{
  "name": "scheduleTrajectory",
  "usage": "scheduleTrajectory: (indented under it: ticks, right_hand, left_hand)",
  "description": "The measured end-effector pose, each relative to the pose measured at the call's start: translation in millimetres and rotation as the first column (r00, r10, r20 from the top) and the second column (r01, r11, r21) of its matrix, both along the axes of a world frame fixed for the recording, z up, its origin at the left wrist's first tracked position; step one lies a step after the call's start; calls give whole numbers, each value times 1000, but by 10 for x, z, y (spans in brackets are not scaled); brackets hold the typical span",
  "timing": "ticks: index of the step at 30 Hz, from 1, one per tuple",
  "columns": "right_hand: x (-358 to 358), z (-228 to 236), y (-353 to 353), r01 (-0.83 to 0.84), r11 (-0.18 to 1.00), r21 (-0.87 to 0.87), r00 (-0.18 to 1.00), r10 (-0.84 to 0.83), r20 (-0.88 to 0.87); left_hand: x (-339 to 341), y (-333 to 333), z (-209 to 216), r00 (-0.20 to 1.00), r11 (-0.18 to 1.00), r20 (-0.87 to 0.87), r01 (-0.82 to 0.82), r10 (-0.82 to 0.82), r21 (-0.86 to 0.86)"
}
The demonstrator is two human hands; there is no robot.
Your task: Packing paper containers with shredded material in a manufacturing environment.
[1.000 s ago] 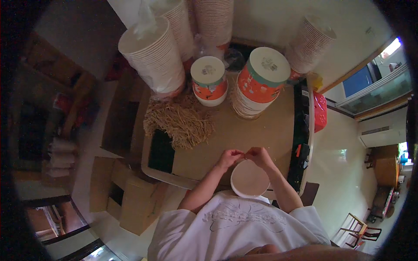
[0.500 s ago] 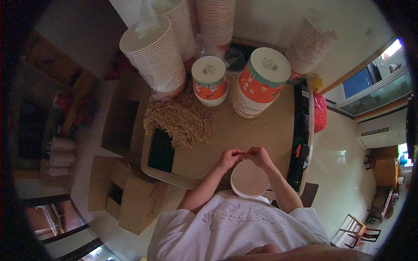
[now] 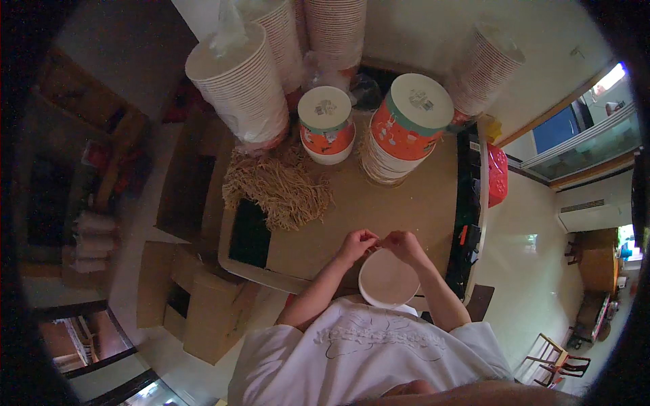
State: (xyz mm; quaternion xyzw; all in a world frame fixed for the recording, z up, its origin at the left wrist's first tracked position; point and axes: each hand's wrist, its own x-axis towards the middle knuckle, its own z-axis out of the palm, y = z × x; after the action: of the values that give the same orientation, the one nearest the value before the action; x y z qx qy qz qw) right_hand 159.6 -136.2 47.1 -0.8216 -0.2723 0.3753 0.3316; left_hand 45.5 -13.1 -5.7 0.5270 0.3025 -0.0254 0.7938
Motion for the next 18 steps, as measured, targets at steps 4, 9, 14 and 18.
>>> scheduleTrajectory:
  ticks: [4, 9, 14, 18]
  right_hand:
    - [10, 1, -1, -67, 997, 30, 998, 67, -3]
    - [82, -162, 9, -95, 994, -50, 994, 92, -55]
    - [100, -147, 43, -74, 994, -80, 987, 61, -152]
    - [133, -240, -13, -58, 998, -31, 977, 50, -207]
  left_hand:
    - [8, 1, -33, 1000, 997, -30, -8, 6, -72]
    - [27, -17, -84, 1000, 996, -27, 4, -6, -87]
    - [34, -19, -101, 1000, 995, -26, 7, -10, -97]
    - [58, -47, -66, 999, 993, -13, -31, 30, -118]
